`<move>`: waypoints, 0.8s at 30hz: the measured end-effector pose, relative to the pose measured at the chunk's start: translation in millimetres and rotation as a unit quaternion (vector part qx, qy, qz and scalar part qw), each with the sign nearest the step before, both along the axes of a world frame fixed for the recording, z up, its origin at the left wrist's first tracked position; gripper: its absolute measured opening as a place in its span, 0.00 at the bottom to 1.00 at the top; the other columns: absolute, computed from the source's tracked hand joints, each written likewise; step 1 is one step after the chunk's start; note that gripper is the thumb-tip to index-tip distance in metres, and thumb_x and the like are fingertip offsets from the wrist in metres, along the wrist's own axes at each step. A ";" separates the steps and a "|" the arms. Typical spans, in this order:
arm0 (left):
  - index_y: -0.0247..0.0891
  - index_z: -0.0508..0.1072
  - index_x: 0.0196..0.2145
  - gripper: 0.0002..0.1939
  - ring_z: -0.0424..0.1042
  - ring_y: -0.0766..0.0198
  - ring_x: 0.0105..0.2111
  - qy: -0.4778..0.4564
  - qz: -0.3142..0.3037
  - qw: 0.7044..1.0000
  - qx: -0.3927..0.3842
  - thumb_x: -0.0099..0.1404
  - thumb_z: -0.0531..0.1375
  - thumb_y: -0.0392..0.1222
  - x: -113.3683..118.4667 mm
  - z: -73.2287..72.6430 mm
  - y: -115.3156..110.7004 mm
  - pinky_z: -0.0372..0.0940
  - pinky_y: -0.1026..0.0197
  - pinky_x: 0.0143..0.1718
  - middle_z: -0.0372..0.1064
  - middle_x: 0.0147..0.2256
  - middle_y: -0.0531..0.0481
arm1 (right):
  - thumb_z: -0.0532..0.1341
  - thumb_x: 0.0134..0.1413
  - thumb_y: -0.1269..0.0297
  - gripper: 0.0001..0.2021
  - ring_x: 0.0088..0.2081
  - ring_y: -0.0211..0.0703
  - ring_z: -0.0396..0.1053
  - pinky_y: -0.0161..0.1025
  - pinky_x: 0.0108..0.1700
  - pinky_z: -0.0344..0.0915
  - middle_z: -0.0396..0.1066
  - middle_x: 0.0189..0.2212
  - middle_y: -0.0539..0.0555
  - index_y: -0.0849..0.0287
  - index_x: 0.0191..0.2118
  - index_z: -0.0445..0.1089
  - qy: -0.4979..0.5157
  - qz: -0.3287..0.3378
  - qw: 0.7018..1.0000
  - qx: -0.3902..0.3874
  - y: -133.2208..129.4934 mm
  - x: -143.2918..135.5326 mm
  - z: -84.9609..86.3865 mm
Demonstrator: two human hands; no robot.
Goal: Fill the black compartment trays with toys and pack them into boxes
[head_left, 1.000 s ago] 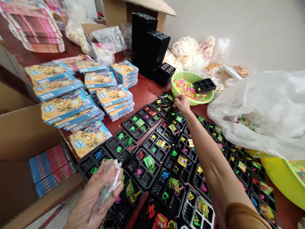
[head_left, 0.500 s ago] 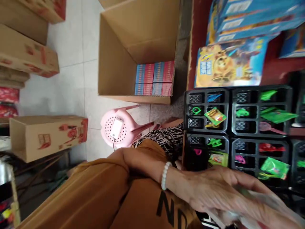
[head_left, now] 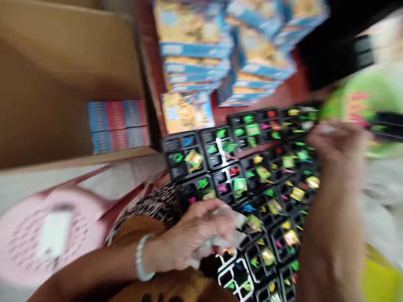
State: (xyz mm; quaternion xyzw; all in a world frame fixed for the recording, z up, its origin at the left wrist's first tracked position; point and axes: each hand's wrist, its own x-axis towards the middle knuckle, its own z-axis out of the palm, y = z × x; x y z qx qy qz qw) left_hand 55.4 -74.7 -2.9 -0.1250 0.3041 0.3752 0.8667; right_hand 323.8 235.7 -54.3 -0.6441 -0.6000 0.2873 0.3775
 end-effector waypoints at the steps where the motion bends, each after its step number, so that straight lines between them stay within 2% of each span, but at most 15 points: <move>1: 0.39 0.74 0.28 0.20 0.64 0.75 0.20 0.011 0.005 1.000 0.008 0.49 0.80 0.47 -2.0 1.6 5.6 0.62 0.72 0.20 0.66 0.23 0.58 | 0.63 0.65 0.57 0.09 0.40 0.47 0.73 0.51 0.45 0.73 0.74 0.36 0.57 0.51 0.33 0.69 0.015 -0.025 1.000 -0.004 5.5 15.8 22.6; 2: 0.39 0.74 0.28 0.20 0.63 0.75 0.20 0.017 0.010 0.999 0.025 0.50 0.79 0.48 -3.6 2.6 11.4 0.61 0.72 0.21 0.64 0.22 0.58 | 0.63 0.61 0.65 0.10 0.37 0.45 0.73 0.50 0.45 0.73 0.72 0.32 0.56 0.52 0.28 0.65 0.036 -0.043 0.998 -0.014 8.9 26.8 38.0; 4: 0.39 0.74 0.27 0.20 0.61 0.74 0.19 0.036 0.010 0.998 0.044 0.50 0.79 0.48 -5.6 4.4 21.3 0.60 0.72 0.20 0.62 0.20 0.59 | 0.61 0.51 0.75 0.12 0.35 0.42 0.72 0.46 0.45 0.73 0.67 0.27 0.52 0.52 0.26 0.59 0.077 -0.065 0.994 -0.028 12.7 36.9 49.4; 6: 0.39 0.73 0.26 0.21 0.61 0.74 0.19 0.067 0.006 0.997 0.035 0.47 0.81 0.48 -6.7 6.5 26.6 0.60 0.72 0.21 0.63 0.20 0.59 | 0.61 0.45 0.78 0.11 0.35 0.39 0.73 0.41 0.44 0.74 0.67 0.28 0.49 0.53 0.28 0.61 0.100 -0.070 0.992 -0.026 14.0 36.4 44.9; 9: 0.39 0.75 0.27 0.24 0.63 0.74 0.20 0.112 0.002 0.994 0.004 0.41 0.82 0.49 -7.0 8.3 28.1 0.62 0.72 0.21 0.66 0.22 0.58 | 0.62 0.45 0.74 0.10 0.34 0.37 0.73 0.34 0.37 0.74 0.67 0.30 0.47 0.54 0.34 0.67 0.107 -0.068 0.991 -0.035 12.9 30.5 33.7; 11: 0.39 0.77 0.28 0.24 0.64 0.74 0.20 0.125 0.003 0.992 -0.002 0.40 0.83 0.50 -6.6 8.1 28.3 0.63 0.72 0.21 0.67 0.22 0.57 | 0.62 0.45 0.72 0.11 0.32 0.38 0.73 0.33 0.32 0.72 0.68 0.29 0.46 0.55 0.38 0.71 0.063 -0.067 0.995 -0.051 11.2 27.9 30.8; 13: 0.40 0.79 0.29 0.23 0.64 0.74 0.20 0.127 0.005 0.992 0.004 0.41 0.83 0.49 -6.0 7.3 29.9 0.63 0.72 0.21 0.67 0.22 0.57 | 0.61 0.47 0.71 0.13 0.29 0.39 0.73 0.34 0.30 0.69 0.69 0.28 0.47 0.58 0.41 0.74 -0.030 -0.054 0.996 -0.072 8.5 26.2 31.1; 15: 0.39 0.78 0.27 0.21 0.63 0.74 0.20 0.124 0.010 0.992 0.009 0.42 0.82 0.48 -5.3 6.7 33.1 0.64 0.72 0.21 0.66 0.21 0.57 | 0.60 0.51 0.70 0.14 0.27 0.42 0.72 0.37 0.32 0.69 0.69 0.24 0.48 0.60 0.43 0.77 -0.146 -0.019 0.985 -0.089 4.5 24.4 32.7; 18: 0.38 0.76 0.25 0.22 0.62 0.75 0.20 0.129 0.016 0.991 0.013 0.41 0.83 0.47 -4.6 6.9 39.1 0.64 0.72 0.21 0.65 0.21 0.57 | 0.59 0.53 0.71 0.16 0.29 0.46 0.74 0.42 0.40 0.71 0.70 0.20 0.48 0.60 0.45 0.80 -0.288 0.038 0.951 -0.106 -2.9 21.5 34.2; 21: 0.38 0.75 0.25 0.24 0.63 0.75 0.20 0.145 0.009 0.989 0.016 0.40 0.83 0.48 -3.8 7.9 43.9 0.63 0.73 0.20 0.66 0.22 0.57 | 0.62 0.53 0.70 0.17 0.34 0.51 0.76 0.45 0.47 0.71 0.75 0.24 0.52 0.60 0.49 0.80 -0.348 0.041 0.930 -0.112 -9.0 20.4 33.0; 24: 0.37 0.73 0.24 0.25 0.63 0.75 0.19 0.148 0.009 0.989 0.022 0.39 0.83 0.47 -2.1 8.6 46.7 0.63 0.73 0.20 0.65 0.21 0.58 | 0.65 0.56 0.64 0.20 0.36 0.53 0.75 0.49 0.50 0.71 0.77 0.28 0.54 0.63 0.53 0.77 -0.348 0.015 0.934 -0.080 -15.5 19.4 32.3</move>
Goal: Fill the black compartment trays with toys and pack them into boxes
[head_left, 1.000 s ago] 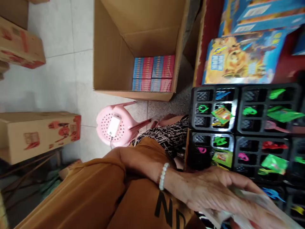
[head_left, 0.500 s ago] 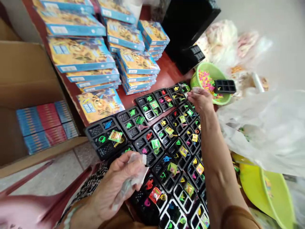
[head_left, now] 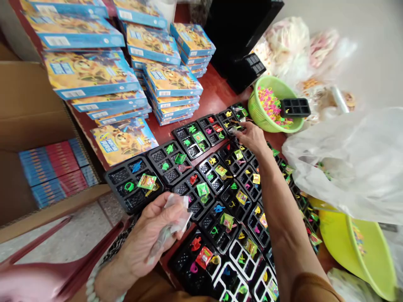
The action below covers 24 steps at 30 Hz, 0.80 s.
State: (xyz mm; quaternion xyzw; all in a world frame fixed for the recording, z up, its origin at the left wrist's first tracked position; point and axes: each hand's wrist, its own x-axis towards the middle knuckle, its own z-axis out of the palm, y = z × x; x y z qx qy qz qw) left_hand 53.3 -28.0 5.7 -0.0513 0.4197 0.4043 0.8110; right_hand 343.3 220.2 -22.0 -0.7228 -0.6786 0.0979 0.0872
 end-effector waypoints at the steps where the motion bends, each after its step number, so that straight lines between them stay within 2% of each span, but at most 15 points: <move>1: 0.37 0.72 0.23 0.25 0.62 0.75 0.19 -0.002 0.002 1.000 0.007 0.40 0.83 0.47 0.9 -0.2 0.7 0.63 0.73 0.20 0.65 0.21 0.58 | 0.66 0.55 0.63 0.20 0.37 0.53 0.75 0.49 0.50 0.71 0.77 0.29 0.55 0.63 0.54 0.76 0.004 -0.005 1.000 0.020 -4.1 -1.9 1.2; 4: 0.37 0.72 0.25 0.24 0.62 0.75 0.18 0.001 -0.001 1.000 0.027 0.42 0.82 0.47 4.3 -2.7 3.1 0.62 0.73 0.18 0.65 0.20 0.59 | 0.66 0.56 0.65 0.16 0.38 0.51 0.74 0.48 0.51 0.70 0.76 0.31 0.55 0.62 0.50 0.77 0.045 -0.017 0.997 0.067 -30.5 -18.3 13.1; 6: 0.38 0.73 0.27 0.25 0.63 0.74 0.17 0.011 -0.013 0.999 0.037 0.42 0.82 0.49 6.7 -5.4 4.6 0.57 0.74 0.14 0.65 0.20 0.58 | 0.66 0.60 0.62 0.12 0.35 0.47 0.73 0.44 0.45 0.71 0.75 0.31 0.53 0.59 0.48 0.78 0.149 0.012 0.988 0.028 -62.4 -39.0 28.0; 7: 0.38 0.73 0.28 0.25 0.64 0.73 0.17 0.015 -0.019 0.999 0.040 0.43 0.82 0.51 7.9 -6.6 5.3 0.53 0.75 0.12 0.65 0.20 0.58 | 0.66 0.62 0.57 0.12 0.32 0.44 0.72 0.41 0.40 0.71 0.74 0.30 0.52 0.57 0.47 0.78 0.228 0.048 0.972 -0.025 -81.8 -51.2 36.5; 9: 0.38 0.73 0.28 0.25 0.64 0.73 0.17 0.019 -0.020 0.998 0.049 0.43 0.82 0.51 10.2 -8.0 6.4 0.49 0.75 0.11 0.66 0.20 0.57 | 0.67 0.61 0.48 0.16 0.29 0.41 0.71 0.38 0.33 0.69 0.75 0.30 0.51 0.54 0.46 0.79 0.376 0.144 0.894 -0.198 -122.3 -76.4 51.6; 10: 0.37 0.74 0.29 0.25 0.64 0.73 0.17 0.020 -0.013 0.998 0.053 0.42 0.82 0.50 11.4 -8.1 6.9 0.52 0.75 0.12 0.66 0.21 0.57 | 0.69 0.59 0.46 0.18 0.29 0.40 0.72 0.37 0.32 0.69 0.75 0.30 0.51 0.54 0.45 0.79 0.416 0.187 0.849 -0.267 -140.9 -87.9 56.6; 11: 0.37 0.74 0.29 0.24 0.64 0.74 0.18 0.021 -0.004 0.998 0.058 0.42 0.82 0.48 12.6 -7.7 7.5 0.56 0.75 0.14 0.67 0.21 0.58 | 0.69 0.59 0.46 0.18 0.29 0.40 0.72 0.37 0.32 0.69 0.76 0.30 0.51 0.54 0.46 0.79 0.442 0.212 0.816 -0.305 -156.8 -98.1 59.3; 13: 0.37 0.75 0.29 0.24 0.64 0.75 0.19 0.021 0.012 0.998 0.066 0.42 0.82 0.45 14.7 -6.6 9.1 0.65 0.73 0.19 0.67 0.21 0.58 | 0.67 0.62 0.47 0.17 0.30 0.41 0.74 0.37 0.32 0.71 0.77 0.30 0.51 0.55 0.47 0.79 0.473 0.223 0.787 -0.327 -177.4 -112.5 58.0; 15: 0.36 0.74 0.28 0.23 0.64 0.75 0.19 0.022 0.010 0.997 0.074 0.43 0.82 0.46 16.2 -5.7 11.1 0.65 0.73 0.20 0.67 0.21 0.58 | 0.66 0.64 0.49 0.15 0.30 0.40 0.75 0.37 0.32 0.71 0.78 0.29 0.51 0.56 0.44 0.78 0.482 0.208 0.793 -0.309 -182.4 -118.2 52.0; 19: 0.37 0.74 0.32 0.26 0.63 0.74 0.16 0.013 -0.015 0.997 0.072 0.43 0.81 0.51 16.7 -6.4 15.2 0.52 0.76 0.11 0.67 0.20 0.58 | 0.67 0.62 0.51 0.13 0.31 0.40 0.74 0.38 0.34 0.71 0.78 0.30 0.51 0.57 0.36 0.78 0.460 0.208 0.825 -0.254 -157.8 -110.0 45.3; 20: 0.38 0.74 0.32 0.27 0.63 0.73 0.16 0.006 -0.018 0.998 0.066 0.42 0.82 0.51 16.3 -6.8 15.9 0.49 0.76 0.10 0.67 0.20 0.58 | 0.66 0.63 0.52 0.12 0.33 0.41 0.75 0.39 0.37 0.72 0.78 0.32 0.52 0.57 0.36 0.78 0.446 0.208 0.842 -0.222 -145.6 -105.2 45.1; 22: 0.38 0.73 0.32 0.28 0.63 0.72 0.15 -0.009 -0.018 0.998 0.054 0.42 0.82 0.51 14.9 -7.4 16.6 0.46 0.76 0.09 0.66 0.19 0.59 | 0.64 0.64 0.56 0.10 0.36 0.43 0.75 0.42 0.42 0.72 0.78 0.34 0.53 0.56 0.36 0.77 0.388 0.177 0.898 -0.108 -113.3 -93.4 43.6; 24: 0.38 0.73 0.31 0.26 0.63 0.73 0.15 -0.020 -0.011 0.998 0.050 0.44 0.81 0.50 13.3 -7.7 16.4 0.46 0.77 0.09 0.64 0.18 0.59 | 0.64 0.64 0.61 0.06 0.36 0.43 0.72 0.44 0.47 0.70 0.77 0.34 0.52 0.55 0.36 0.75 0.286 0.093 0.953 0.040 -71.9 -79.4 37.8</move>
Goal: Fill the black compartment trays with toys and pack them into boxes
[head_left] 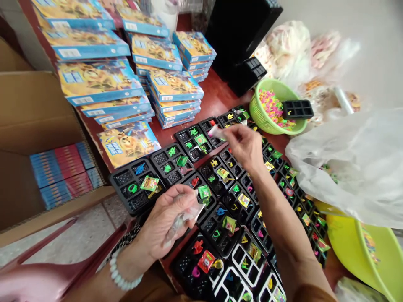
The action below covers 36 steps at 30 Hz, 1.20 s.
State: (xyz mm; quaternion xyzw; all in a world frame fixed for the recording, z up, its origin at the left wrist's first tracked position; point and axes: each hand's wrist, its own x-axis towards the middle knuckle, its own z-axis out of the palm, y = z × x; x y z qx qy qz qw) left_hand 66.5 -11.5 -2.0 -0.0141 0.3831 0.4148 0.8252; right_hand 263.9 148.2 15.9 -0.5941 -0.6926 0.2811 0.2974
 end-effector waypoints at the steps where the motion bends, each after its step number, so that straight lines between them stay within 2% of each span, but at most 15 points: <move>1: 0.38 0.73 0.31 0.24 0.63 0.74 0.16 -0.006 0.006 1.000 0.001 0.45 0.81 0.49 -0.8 0.0 -0.3 0.48 0.77 0.10 0.64 0.19 0.59 | 0.64 0.63 0.65 0.02 0.36 0.43 0.71 0.44 0.49 0.69 0.76 0.33 0.52 0.55 0.37 0.74 -0.044 -0.064 0.996 0.032 22.2 6.9 -5.0; 3: 0.37 0.74 0.31 0.23 0.64 0.74 0.17 -0.017 0.019 1.000 0.008 0.46 0.81 0.46 -2.0 0.0 -1.1 0.54 0.77 0.13 0.65 0.19 0.58 | 0.63 0.60 0.71 0.04 0.37 0.43 0.70 0.44 0.53 0.67 0.75 0.33 0.52 0.55 0.34 0.71 -0.102 -0.143 0.984 0.019 64.0 18.4 -17.9; 5: 0.37 0.74 0.30 0.22 0.64 0.75 0.17 -0.022 0.026 0.999 0.012 0.46 0.81 0.45 -2.8 -0.1 -1.4 0.62 0.75 0.17 0.65 0.19 0.58 | 0.60 0.60 0.74 0.07 0.41 0.44 0.69 0.46 0.58 0.64 0.75 0.36 0.55 0.56 0.33 0.70 -0.132 -0.175 0.976 -0.019 95.4 24.7 -31.3; 9: 0.37 0.74 0.29 0.23 0.63 0.75 0.16 0.007 0.036 0.999 -0.004 0.44 0.82 0.46 -4.8 -0.1 0.3 0.59 0.76 0.14 0.65 0.19 0.59 | 0.61 0.62 0.70 0.02 0.50 0.52 0.68 0.54 0.62 0.61 0.75 0.40 0.60 0.57 0.38 0.71 -0.132 -0.183 0.974 -0.029 109.6 22.4 -41.1; 12: 0.38 0.74 0.30 0.26 0.63 0.75 0.16 0.030 0.053 0.998 -0.016 0.40 0.83 0.46 -6.9 1.4 3.3 0.54 0.76 0.11 0.67 0.21 0.58 | 0.62 0.65 0.64 0.06 0.48 0.51 0.70 0.52 0.60 0.65 0.76 0.39 0.58 0.58 0.45 0.73 -0.101 -0.137 0.985 0.012 74.0 12.7 -24.9; 15: 0.37 0.73 0.30 0.29 0.64 0.75 0.16 0.031 0.076 0.996 -0.024 0.36 0.84 0.46 -6.8 3.4 5.8 0.63 0.74 0.15 0.68 0.22 0.58 | 0.69 0.62 0.56 0.09 0.37 0.42 0.73 0.42 0.46 0.74 0.76 0.36 0.50 0.54 0.42 0.76 -0.041 0.026 0.999 -0.003 5.8 -3.3 1.8; 16: 0.37 0.74 0.30 0.30 0.65 0.75 0.17 0.030 0.082 0.996 -0.028 0.35 0.84 0.45 -6.0 3.7 6.1 0.66 0.73 0.17 0.69 0.22 0.57 | 0.71 0.61 0.58 0.10 0.36 0.41 0.74 0.40 0.44 0.75 0.77 0.37 0.50 0.55 0.44 0.77 0.012 0.183 0.982 -0.050 -20.0 -9.8 9.7; 17: 0.37 0.74 0.30 0.30 0.65 0.74 0.17 0.031 0.084 0.995 -0.031 0.34 0.84 0.46 -4.7 3.5 6.2 0.67 0.73 0.17 0.69 0.21 0.58 | 0.73 0.59 0.59 0.12 0.38 0.40 0.76 0.39 0.44 0.76 0.78 0.40 0.50 0.55 0.46 0.77 0.059 0.334 0.937 -0.087 -45.0 -16.5 16.1; 18: 0.37 0.74 0.30 0.30 0.65 0.74 0.16 0.032 0.086 0.995 -0.032 0.34 0.84 0.46 -3.3 3.1 6.0 0.66 0.73 0.15 0.68 0.21 0.58 | 0.72 0.61 0.62 0.10 0.42 0.40 0.77 0.38 0.48 0.76 0.79 0.42 0.52 0.56 0.47 0.77 0.091 0.410 0.903 -0.089 -67.8 -22.8 20.8; 21: 0.37 0.73 0.29 0.29 0.60 0.76 0.13 0.023 0.088 0.995 -0.034 0.36 0.84 0.46 -0.1 0.4 4.1 0.55 0.76 0.09 0.66 0.20 0.60 | 0.64 0.68 0.72 0.07 0.46 0.38 0.77 0.36 0.50 0.75 0.78 0.44 0.57 0.60 0.48 0.77 0.105 0.415 0.903 -0.017 -112.0 -35.1 27.1; 23: 0.36 0.72 0.29 0.26 0.62 0.76 0.14 0.006 0.083 0.996 -0.033 0.41 0.83 0.44 -0.6 -1.1 2.4 0.51 0.77 0.08 0.67 0.22 0.59 | 0.62 0.69 0.74 0.08 0.44 0.38 0.77 0.34 0.47 0.75 0.78 0.43 0.56 0.59 0.48 0.77 0.090 0.387 0.917 0.021 -115.8 -35.1 27.8; 27: 0.36 0.74 0.32 0.18 0.66 0.72 0.18 -0.017 0.065 0.998 -0.010 0.52 0.77 0.42 -7.3 -1.3 0.2 0.50 0.77 0.08 0.69 0.26 0.54 | 0.63 0.69 0.72 0.07 0.40 0.39 0.77 0.37 0.45 0.74 0.79 0.37 0.52 0.55 0.43 0.78 0.026 0.311 0.945 0.104 -66.0 -20.6 17.9; 31: 0.36 0.75 0.37 0.18 0.68 0.70 0.19 -0.018 0.050 0.999 0.001 0.52 0.76 0.41 -11.4 -0.7 -0.2 0.51 0.76 0.08 0.70 0.27 0.52 | 0.62 0.68 0.70 0.08 0.39 0.43 0.75 0.42 0.46 0.72 0.79 0.38 0.53 0.55 0.38 0.78 -0.087 0.148 0.961 0.219 19.7 -3.6 -21.5; 34: 0.35 0.76 0.40 0.22 0.69 0.70 0.20 -0.006 0.028 1.000 -0.002 0.51 0.78 0.44 -11.3 -1.0 -0.5 0.52 0.76 0.09 0.71 0.28 0.52 | 0.59 0.67 0.69 0.10 0.41 0.47 0.74 0.45 0.48 0.71 0.78 0.37 0.55 0.55 0.36 0.77 -0.147 0.129 0.954 0.227 67.1 2.9 -56.9; 36: 0.35 0.76 0.41 0.25 0.69 0.71 0.20 0.006 0.023 1.000 -0.004 0.49 0.79 0.45 -11.7 -1.0 -0.6 0.52 0.77 0.09 0.73 0.29 0.51 | 0.58 0.68 0.69 0.11 0.42 0.49 0.73 0.46 0.49 0.71 0.78 0.37 0.57 0.55 0.37 0.77 -0.184 0.138 0.949 0.215 80.4 4.2 -72.7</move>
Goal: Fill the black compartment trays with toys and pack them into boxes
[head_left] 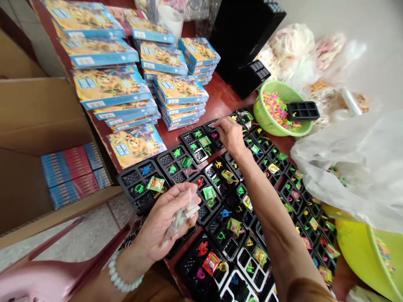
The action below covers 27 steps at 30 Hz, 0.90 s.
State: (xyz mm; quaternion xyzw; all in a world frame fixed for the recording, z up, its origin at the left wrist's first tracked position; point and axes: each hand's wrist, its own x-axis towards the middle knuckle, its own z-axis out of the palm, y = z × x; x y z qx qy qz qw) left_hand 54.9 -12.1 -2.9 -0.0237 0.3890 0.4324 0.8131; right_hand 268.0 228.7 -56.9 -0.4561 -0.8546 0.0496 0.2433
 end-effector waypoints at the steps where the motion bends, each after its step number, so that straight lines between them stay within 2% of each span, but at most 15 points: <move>1: 0.35 0.76 0.41 0.27 0.69 0.71 0.19 0.005 0.000 1.000 0.000 0.48 0.80 0.45 -0.4 0.2 0.1 0.53 0.77 0.10 0.73 0.29 0.50 | 0.57 0.68 0.69 0.11 0.43 0.50 0.73 0.47 0.50 0.71 0.78 0.38 0.57 0.55 0.37 0.77 -0.017 0.000 1.000 -0.003 0.8 -0.1 -4.1; 3: 0.34 0.76 0.41 0.29 0.69 0.71 0.19 0.013 0.007 1.000 -0.002 0.46 0.81 0.46 -1.4 1.0 0.8 0.52 0.77 0.10 0.75 0.29 0.49 | 0.55 0.68 0.71 0.12 0.47 0.52 0.72 0.50 0.54 0.70 0.78 0.44 0.59 0.55 0.40 0.77 -0.032 -0.006 0.999 0.001 -9.2 -1.9 -3.8; 6: 0.35 0.75 0.38 0.31 0.68 0.72 0.19 0.018 0.027 0.999 -0.005 0.41 0.83 0.46 -1.5 2.1 2.3 0.57 0.76 0.12 0.76 0.28 0.49 | 0.56 0.70 0.69 0.11 0.51 0.53 0.72 0.53 0.58 0.69 0.76 0.51 0.61 0.57 0.47 0.76 0.027 0.006 1.000 -0.009 -50.3 -9.3 16.1; 8: 0.36 0.74 0.37 0.31 0.69 0.72 0.19 0.022 0.036 0.999 -0.002 0.41 0.83 0.46 0.1 2.6 2.7 0.63 0.74 0.16 0.76 0.28 0.49 | 0.60 0.71 0.61 0.10 0.46 0.49 0.75 0.49 0.52 0.73 0.77 0.47 0.59 0.57 0.51 0.75 0.099 0.073 0.988 -0.096 -89.5 -16.6 35.9; 10: 0.37 0.73 0.38 0.30 0.69 0.72 0.19 0.027 0.047 0.999 0.002 0.42 0.83 0.46 2.7 3.5 1.7 0.67 0.72 0.20 0.75 0.27 0.52 | 0.64 0.68 0.52 0.15 0.39 0.42 0.76 0.41 0.42 0.76 0.77 0.44 0.56 0.57 0.52 0.75 0.152 0.175 0.943 -0.238 -129.7 -23.9 53.2; 11: 0.37 0.73 0.38 0.30 0.69 0.73 0.19 0.027 0.054 0.998 0.001 0.42 0.83 0.46 4.2 4.2 0.5 0.68 0.72 0.21 0.75 0.28 0.53 | 0.65 0.68 0.50 0.16 0.39 0.41 0.76 0.39 0.41 0.76 0.77 0.42 0.55 0.57 0.51 0.75 0.170 0.204 0.925 -0.272 -147.6 -26.9 59.3; 13: 0.38 0.73 0.38 0.30 0.69 0.73 0.20 0.023 0.062 0.998 -0.005 0.42 0.83 0.44 7.0 6.2 -2.8 0.69 0.72 0.21 0.74 0.28 0.54 | 0.64 0.69 0.53 0.13 0.40 0.40 0.77 0.38 0.42 0.76 0.77 0.40 0.55 0.57 0.48 0.76 0.190 0.216 0.918 -0.272 -175.7 -31.1 66.2; 16: 0.38 0.73 0.38 0.26 0.72 0.71 0.23 0.020 0.058 0.998 -0.016 0.46 0.81 0.39 9.8 8.8 -9.1 0.71 0.72 0.23 0.74 0.28 0.53 | 0.62 0.72 0.61 0.08 0.44 0.41 0.78 0.39 0.46 0.77 0.78 0.41 0.56 0.57 0.48 0.76 0.176 0.200 0.941 -0.211 -197.6 -33.2 69.8; 19: 0.38 0.72 0.38 0.22 0.71 0.71 0.23 0.020 0.044 0.999 -0.018 0.52 0.78 0.38 9.5 7.9 -13.7 0.69 0.73 0.22 0.72 0.27 0.54 | 0.60 0.72 0.67 0.07 0.42 0.39 0.78 0.37 0.44 0.76 0.79 0.40 0.55 0.56 0.47 0.76 0.162 0.218 0.943 -0.194 -198.6 -29.3 75.2; 21: 0.38 0.71 0.38 0.22 0.68 0.73 0.20 0.023 0.030 0.999 -0.007 0.53 0.78 0.41 7.5 5.9 -14.7 0.64 0.75 0.17 0.72 0.27 0.54 | 0.60 0.72 0.69 0.08 0.40 0.38 0.77 0.36 0.44 0.76 0.79 0.38 0.52 0.55 0.44 0.77 0.153 0.206 0.952 -0.167 -187.2 -21.3 78.6; 24: 0.39 0.70 0.39 0.26 0.66 0.73 0.18 0.031 0.019 0.999 0.018 0.50 0.79 0.44 3.3 4.7 -13.6 0.57 0.76 0.14 0.71 0.26 0.55 | 0.60 0.71 0.69 0.09 0.40 0.42 0.76 0.41 0.46 0.74 0.79 0.37 0.52 0.53 0.40 0.77 0.110 0.090 0.989 -0.048 -151.1 -0.5 72.6; 27: 0.39 0.69 0.40 0.30 0.65 0.73 0.17 0.036 0.008 0.998 0.041 0.47 0.80 0.46 0.3 5.8 -12.0 0.61 0.73 0.16 0.71 0.25 0.56 | 0.58 0.70 0.68 0.09 0.40 0.47 0.73 0.44 0.44 0.72 0.76 0.37 0.56 0.55 0.40 0.76 0.048 -0.043 0.996 0.055 -104.3 21.5 47.5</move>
